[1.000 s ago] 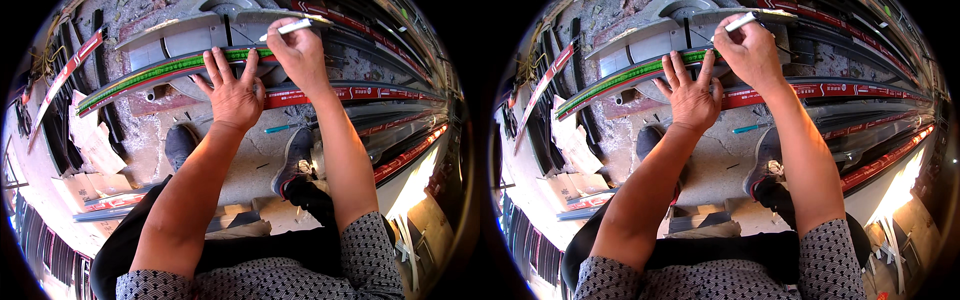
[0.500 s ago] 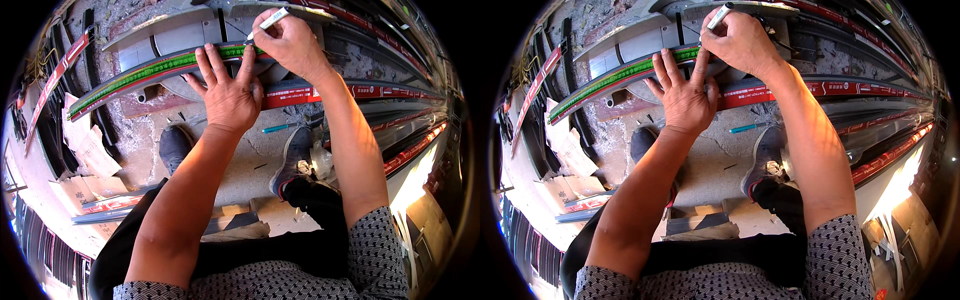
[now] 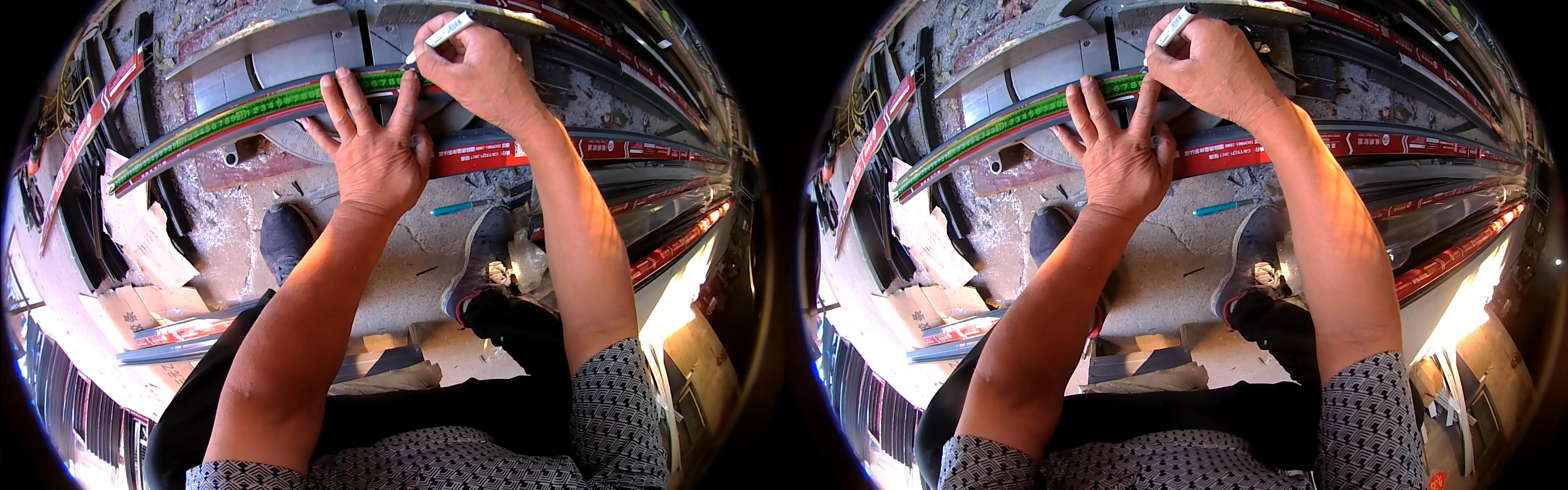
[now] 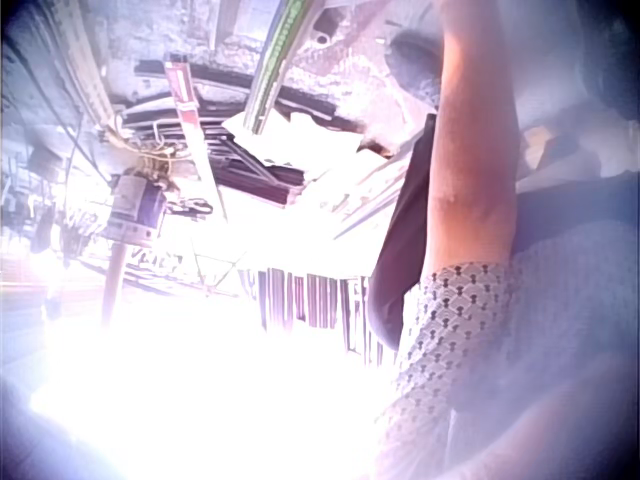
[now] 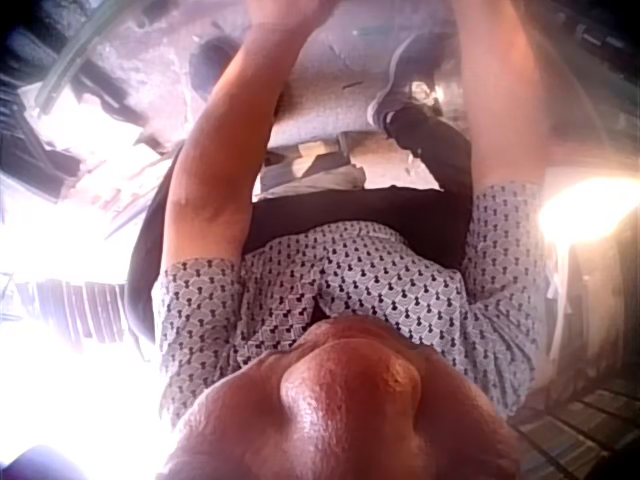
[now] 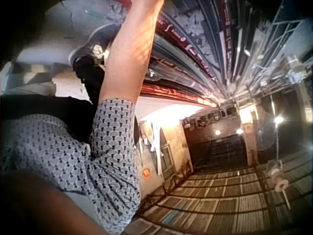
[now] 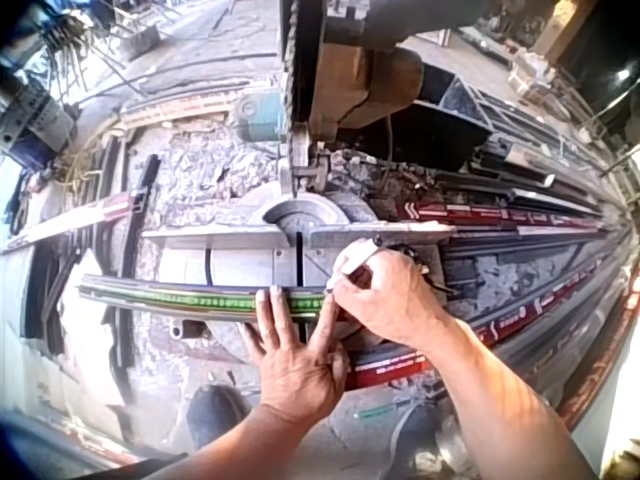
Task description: The person measures and marks metal profiles with a tape measure and marker, then cuts them to length using a miter saw. The person repeats this process for multiple pieces, stacking the cut sections on the floor.
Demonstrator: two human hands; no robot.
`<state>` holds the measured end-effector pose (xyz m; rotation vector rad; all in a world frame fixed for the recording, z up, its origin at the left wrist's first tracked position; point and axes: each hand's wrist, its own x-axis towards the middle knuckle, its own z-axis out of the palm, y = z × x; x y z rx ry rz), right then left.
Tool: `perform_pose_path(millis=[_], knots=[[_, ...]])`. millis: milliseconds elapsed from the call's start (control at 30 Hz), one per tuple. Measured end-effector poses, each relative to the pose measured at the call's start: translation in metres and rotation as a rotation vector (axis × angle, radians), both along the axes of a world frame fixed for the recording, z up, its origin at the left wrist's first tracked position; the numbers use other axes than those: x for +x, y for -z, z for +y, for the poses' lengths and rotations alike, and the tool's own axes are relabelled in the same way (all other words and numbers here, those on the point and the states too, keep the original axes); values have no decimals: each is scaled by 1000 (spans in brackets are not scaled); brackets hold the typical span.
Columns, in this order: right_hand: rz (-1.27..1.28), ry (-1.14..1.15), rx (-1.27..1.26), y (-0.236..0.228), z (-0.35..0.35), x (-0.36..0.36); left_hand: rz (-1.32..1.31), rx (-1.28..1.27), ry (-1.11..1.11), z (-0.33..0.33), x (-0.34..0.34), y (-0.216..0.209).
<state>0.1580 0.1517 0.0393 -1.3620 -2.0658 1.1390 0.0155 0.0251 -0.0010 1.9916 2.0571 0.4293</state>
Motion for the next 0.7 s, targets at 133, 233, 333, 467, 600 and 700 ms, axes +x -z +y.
perform_pose_path(millis=[133,233,333,467,600,700], knots=[[2,-9,8,1,0,-1,3,1,0,0,-1,1],[-7,-12,18,1,0,0,0,3,3,0,-1,1],[-45,-29,47,-3,-1,0,2,-53,7,0,-1,-1],[-41,-32,53,-2,-1,0,6,-48,5,0,-1,0],[-42,-40,56,-4,-1,-1,8,-43,3,0,-1,1],[-39,-39,41,-5,-1,-1,4,-39,4,0,-1,1]])
